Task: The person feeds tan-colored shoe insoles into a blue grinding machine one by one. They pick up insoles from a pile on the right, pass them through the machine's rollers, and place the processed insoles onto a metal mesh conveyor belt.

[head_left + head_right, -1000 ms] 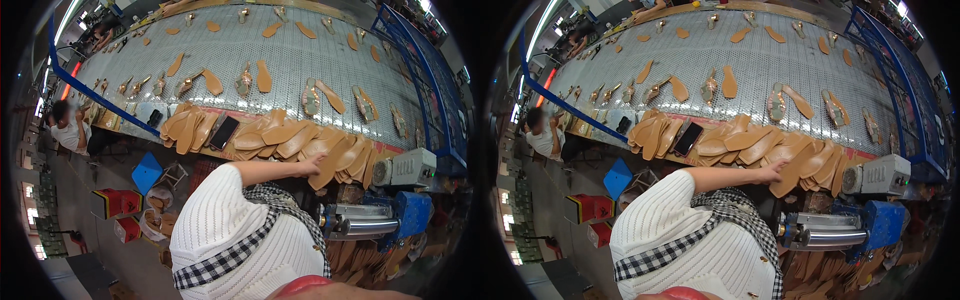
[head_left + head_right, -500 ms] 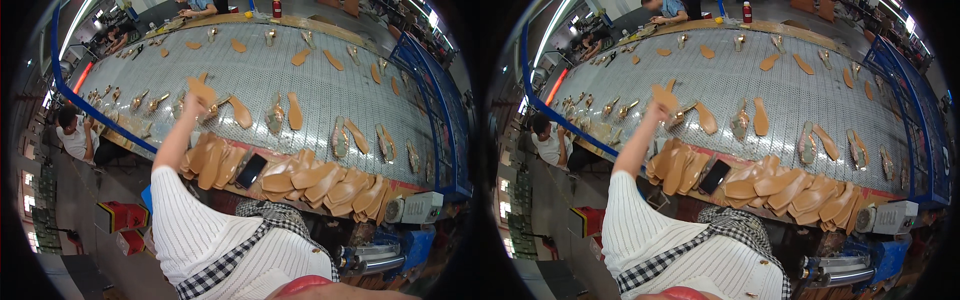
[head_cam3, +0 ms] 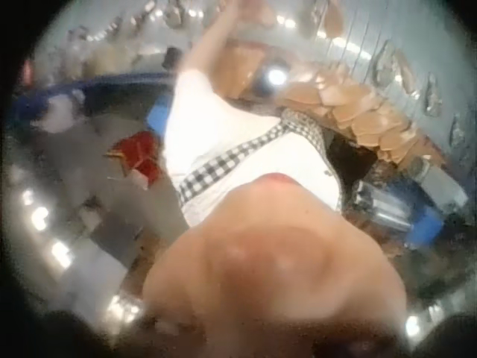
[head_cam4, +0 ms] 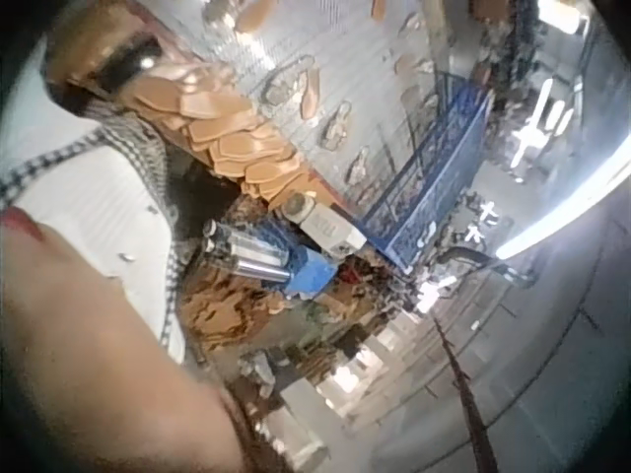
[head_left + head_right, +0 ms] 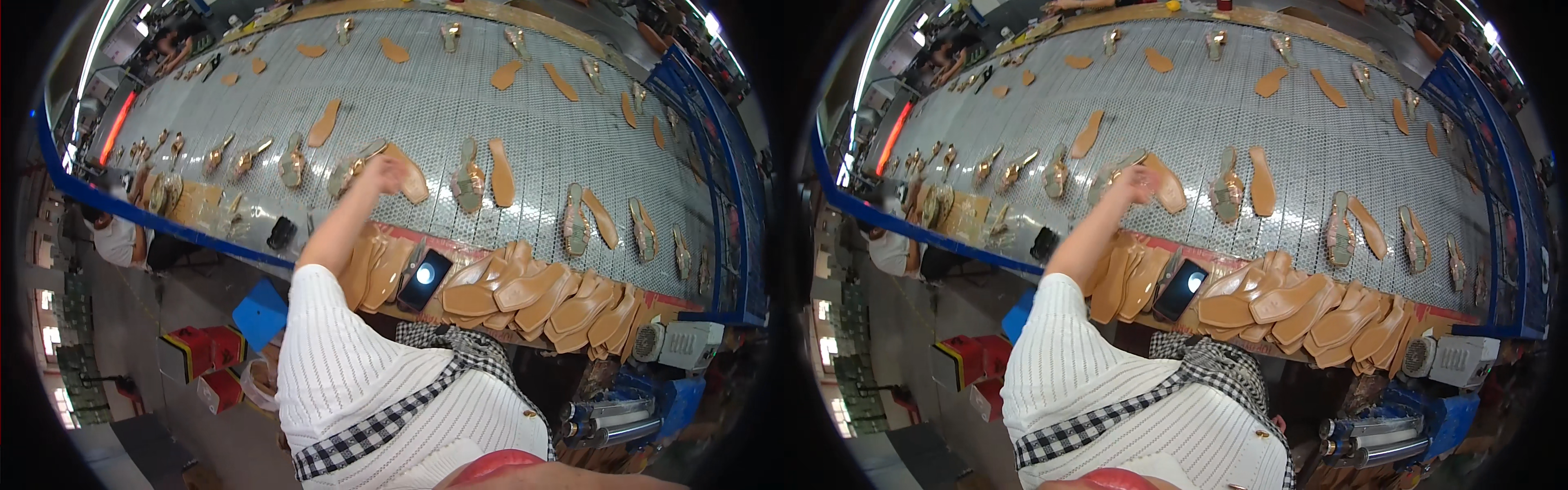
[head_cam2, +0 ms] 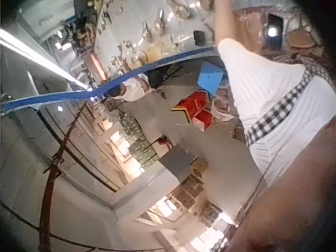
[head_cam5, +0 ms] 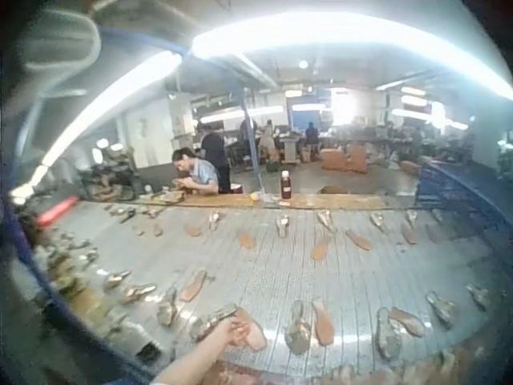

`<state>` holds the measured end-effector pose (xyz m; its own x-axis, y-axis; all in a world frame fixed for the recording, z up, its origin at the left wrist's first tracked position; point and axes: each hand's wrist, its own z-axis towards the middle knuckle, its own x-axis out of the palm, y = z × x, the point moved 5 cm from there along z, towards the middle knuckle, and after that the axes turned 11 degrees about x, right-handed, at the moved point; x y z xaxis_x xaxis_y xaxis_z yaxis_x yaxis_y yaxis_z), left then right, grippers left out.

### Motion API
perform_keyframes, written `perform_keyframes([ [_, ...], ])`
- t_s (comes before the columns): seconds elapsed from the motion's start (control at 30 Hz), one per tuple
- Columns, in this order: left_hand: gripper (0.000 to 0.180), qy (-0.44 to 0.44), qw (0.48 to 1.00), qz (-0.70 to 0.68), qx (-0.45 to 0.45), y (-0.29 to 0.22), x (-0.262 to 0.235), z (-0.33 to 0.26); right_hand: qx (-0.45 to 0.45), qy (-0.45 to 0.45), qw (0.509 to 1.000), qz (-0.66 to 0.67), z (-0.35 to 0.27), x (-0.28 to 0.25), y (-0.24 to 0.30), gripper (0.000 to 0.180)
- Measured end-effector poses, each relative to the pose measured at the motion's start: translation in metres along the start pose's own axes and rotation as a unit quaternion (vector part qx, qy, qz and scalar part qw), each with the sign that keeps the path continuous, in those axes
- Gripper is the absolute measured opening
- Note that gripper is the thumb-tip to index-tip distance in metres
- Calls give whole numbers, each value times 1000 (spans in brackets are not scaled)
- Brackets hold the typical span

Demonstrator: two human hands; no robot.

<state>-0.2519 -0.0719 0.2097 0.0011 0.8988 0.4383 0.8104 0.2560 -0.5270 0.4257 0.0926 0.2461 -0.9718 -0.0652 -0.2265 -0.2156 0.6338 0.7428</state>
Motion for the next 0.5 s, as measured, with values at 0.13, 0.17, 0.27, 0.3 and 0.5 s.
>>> perform_keyframes([
  [0.13,27,58,984,58,-157,119,32,-49,-2,27,999,-19,6,-4,-5,21],
  [0.17,26,86,983,23,-159,137,32,-57,-6,40,999,-25,9,-3,-3,21],
  [0.27,23,139,981,-47,-129,175,55,-109,-9,57,998,-25,13,-6,-5,23],
  [0.3,22,136,983,-79,-94,189,58,-119,-10,61,998,-23,14,-6,-6,24],
  [0.5,27,142,966,16,-216,260,62,-175,-1,87,996,-26,27,-23,-20,29],
])
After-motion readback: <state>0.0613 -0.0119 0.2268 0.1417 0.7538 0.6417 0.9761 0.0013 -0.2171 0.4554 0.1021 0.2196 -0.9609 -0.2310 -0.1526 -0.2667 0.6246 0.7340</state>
